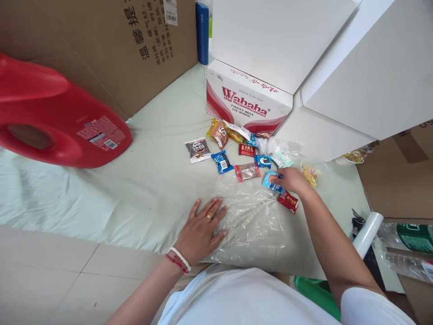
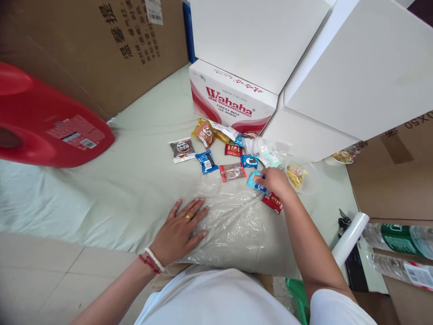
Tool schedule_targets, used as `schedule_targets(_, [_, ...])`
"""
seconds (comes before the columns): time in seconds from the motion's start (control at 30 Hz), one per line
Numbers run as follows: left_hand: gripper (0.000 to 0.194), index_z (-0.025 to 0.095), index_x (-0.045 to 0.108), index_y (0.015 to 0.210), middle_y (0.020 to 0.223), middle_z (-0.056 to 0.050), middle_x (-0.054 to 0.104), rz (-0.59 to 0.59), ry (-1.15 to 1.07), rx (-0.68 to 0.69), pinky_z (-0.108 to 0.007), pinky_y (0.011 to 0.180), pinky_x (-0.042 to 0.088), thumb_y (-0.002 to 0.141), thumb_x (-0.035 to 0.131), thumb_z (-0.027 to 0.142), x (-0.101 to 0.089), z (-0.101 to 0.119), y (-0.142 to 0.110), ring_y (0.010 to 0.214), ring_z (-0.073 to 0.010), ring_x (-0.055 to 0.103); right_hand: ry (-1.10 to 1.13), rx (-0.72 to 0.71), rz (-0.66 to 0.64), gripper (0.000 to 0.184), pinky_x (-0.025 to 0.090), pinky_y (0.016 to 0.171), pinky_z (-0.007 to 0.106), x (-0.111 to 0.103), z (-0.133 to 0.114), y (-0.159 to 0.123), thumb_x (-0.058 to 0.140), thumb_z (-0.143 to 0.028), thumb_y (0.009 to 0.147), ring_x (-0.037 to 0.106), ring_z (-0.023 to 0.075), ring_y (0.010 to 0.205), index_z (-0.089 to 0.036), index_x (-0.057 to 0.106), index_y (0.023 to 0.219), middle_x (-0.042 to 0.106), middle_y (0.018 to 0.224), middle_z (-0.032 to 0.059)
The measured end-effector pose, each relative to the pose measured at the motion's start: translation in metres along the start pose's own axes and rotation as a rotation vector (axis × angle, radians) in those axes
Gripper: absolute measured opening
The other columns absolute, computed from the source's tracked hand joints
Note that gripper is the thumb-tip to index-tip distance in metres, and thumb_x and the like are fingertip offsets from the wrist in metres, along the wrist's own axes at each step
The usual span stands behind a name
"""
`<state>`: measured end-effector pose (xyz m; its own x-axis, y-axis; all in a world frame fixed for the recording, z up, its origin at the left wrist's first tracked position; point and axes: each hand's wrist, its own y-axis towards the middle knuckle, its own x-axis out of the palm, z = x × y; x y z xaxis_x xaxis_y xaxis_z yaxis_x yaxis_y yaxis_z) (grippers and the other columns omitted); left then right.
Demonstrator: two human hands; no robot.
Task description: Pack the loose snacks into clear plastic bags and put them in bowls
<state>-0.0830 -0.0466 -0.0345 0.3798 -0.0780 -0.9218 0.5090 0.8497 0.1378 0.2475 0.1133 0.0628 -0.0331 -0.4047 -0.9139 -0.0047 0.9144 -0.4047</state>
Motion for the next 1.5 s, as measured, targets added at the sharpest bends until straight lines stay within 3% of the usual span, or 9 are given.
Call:
schedule_targets(0.2, [0.055,0.023,0.054,0.147,0.164,-0.009,0.041,-0.011,-0.015,0.004,-0.056,0.129,0.01,0.099,0.05,0.049,-0.002,-0.002,0.0,0.15,-0.0287,0.04,0.216,-0.058,0.64,0.034,0.04,0.07,0.029,-0.055,-0.036,0.059,0.05,-0.048,0.097,0.06,0.0237,0.08,-0.018,0.066,0.099,0.069,0.087,0.0096])
schedule_targets(0.27, [0.053,0.023,0.054,0.147,0.163,-0.009,0.042,-0.01,-0.021,0.008,-0.056,0.129,0.009,0.1,0.05,0.048,-0.002,-0.002,0.0,0.15,-0.0285,0.041,0.198,-0.028,0.737,0.032,0.043,0.076,0.031,-0.063,-0.058,0.094,0.049,-0.042,0.098,0.062,0.0266,0.088,-0.015,0.065,0.105,0.071,0.095,0.0131])
schedule_targets(0.47, [0.05,0.023,0.056,0.145,0.161,-0.01,0.046,0.013,-0.043,-0.002,-0.057,0.129,0.013,0.1,0.051,0.044,-0.002,-0.002,0.0,0.148,-0.0285,0.043,0.245,0.044,0.486,0.03,0.049,0.08,0.032,-0.058,-0.083,0.162,0.049,-0.031,0.1,0.066,0.0265,0.094,-0.009,0.069,0.104,0.073,0.097,0.0167])
schedule_targets(0.7, [0.048,0.024,0.056,0.145,0.161,-0.009,0.046,0.017,-0.068,-0.006,-0.055,0.13,0.011,0.101,0.049,0.044,-0.002,-0.002,-0.001,0.149,-0.0268,0.041,-0.041,0.044,0.509,0.036,0.049,0.09,0.046,-0.065,-0.066,0.15,0.044,-0.032,0.1,0.066,0.0379,0.108,-0.015,0.069,0.121,0.072,0.116,0.0213])
schedule_targets(0.87, [0.048,0.025,0.058,0.142,0.159,-0.007,0.049,0.041,-0.105,-0.024,-0.053,0.13,0.009,0.1,0.052,0.047,-0.001,-0.002,-0.001,0.149,-0.0249,0.042,-0.322,-0.178,0.304,0.038,0.048,0.094,0.044,-0.051,-0.079,0.146,0.051,-0.029,0.097,0.065,0.037,0.113,-0.013,0.066,0.128,0.07,0.123,0.0221])
schedule_targets(1.0, [0.045,0.026,0.06,0.14,0.159,-0.006,0.05,0.036,-0.129,-0.018,-0.052,0.131,0.01,0.1,0.053,0.045,-0.002,-0.002,-0.002,0.149,-0.0239,0.042,-0.405,-0.224,0.006,0.082,0.044,0.101,0.042,-0.045,-0.074,0.156,0.075,-0.044,0.078,0.056,0.0377,0.126,-0.009,0.048,0.148,0.057,0.143,0.0241])
schedule_targets(1.1, [0.044,0.026,0.061,0.139,0.158,-0.007,0.051,0.034,-0.138,-0.024,-0.052,0.131,0.011,0.099,0.054,0.043,-0.003,-0.002,-0.002,0.148,-0.0244,0.043,-0.474,-0.258,0.074,0.088,0.039,0.106,0.047,-0.042,-0.068,0.159,0.079,-0.041,0.071,0.047,0.0397,0.132,-0.01,0.047,0.148,0.055,0.144,0.0226])
schedule_targets(1.33, [0.044,0.025,0.06,0.14,0.158,-0.008,0.051,0.03,-0.142,-0.019,-0.053,0.13,0.011,0.101,0.051,0.043,-0.003,-0.001,-0.002,0.148,-0.0247,0.042,-0.477,-0.242,0.315,0.047,0.043,0.098,0.046,-0.029,-0.079,0.151,0.061,-0.025,0.087,0.052,0.0376,0.121,-0.01,0.059,0.131,0.065,0.128,0.0224])
schedule_targets(1.5, [0.043,0.025,0.059,0.14,0.158,-0.008,0.051,0.009,-0.124,-0.026,-0.055,0.13,0.013,0.101,0.049,0.041,-0.004,-0.001,-0.002,0.148,-0.0256,0.042,-0.293,-0.102,0.353,0.034,0.047,0.086,0.039,-0.055,-0.071,0.138,0.056,-0.025,0.094,0.062,0.0318,0.101,-0.013,0.062,0.124,0.071,0.115,0.0203])
